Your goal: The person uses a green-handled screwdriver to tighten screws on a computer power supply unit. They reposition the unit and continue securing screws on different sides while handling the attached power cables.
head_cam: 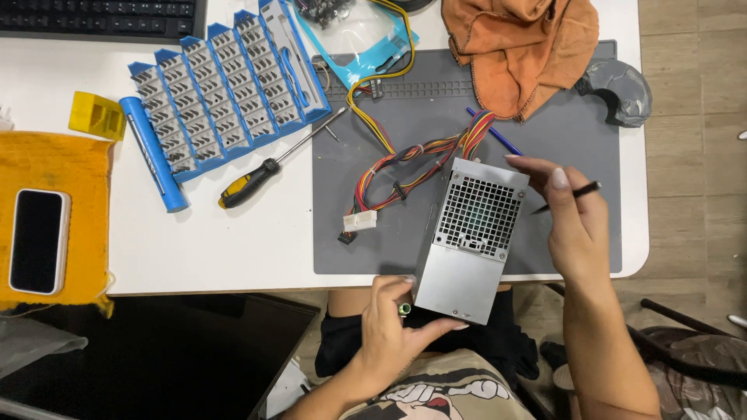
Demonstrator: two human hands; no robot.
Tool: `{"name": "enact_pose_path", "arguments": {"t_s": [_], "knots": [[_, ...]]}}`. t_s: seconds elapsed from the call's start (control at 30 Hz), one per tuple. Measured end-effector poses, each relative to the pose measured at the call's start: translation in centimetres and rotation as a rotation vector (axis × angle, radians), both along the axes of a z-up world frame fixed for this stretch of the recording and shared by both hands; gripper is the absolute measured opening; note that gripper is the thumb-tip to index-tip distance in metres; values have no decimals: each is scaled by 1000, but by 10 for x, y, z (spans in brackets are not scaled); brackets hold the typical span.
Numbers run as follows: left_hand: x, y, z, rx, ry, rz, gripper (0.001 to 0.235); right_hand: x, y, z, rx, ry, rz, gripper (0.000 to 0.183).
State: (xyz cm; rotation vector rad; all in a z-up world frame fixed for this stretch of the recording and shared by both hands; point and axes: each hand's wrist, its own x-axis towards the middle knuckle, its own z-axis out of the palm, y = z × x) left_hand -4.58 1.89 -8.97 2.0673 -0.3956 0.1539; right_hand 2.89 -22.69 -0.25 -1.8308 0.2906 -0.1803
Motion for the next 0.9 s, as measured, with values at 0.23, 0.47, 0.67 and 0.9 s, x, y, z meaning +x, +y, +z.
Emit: {"name": "enact_pose_path", "arguments": {"t_s": [0.23,0.47,0.67,0.9], "knots": [[27,14,13,-13,-66,-166,62,-46,-6,-33,269,-33,-101,26],[23,2,23,6,-280,-206,58,-46,2,-17,335,-14,9,25],[17,-9,21,-6,-304,-199,58,-40,1,-8,287,-18,64,27],[24,-8,26,2,-289,-202,62,-32,10,3,196,11,55,31]]}}
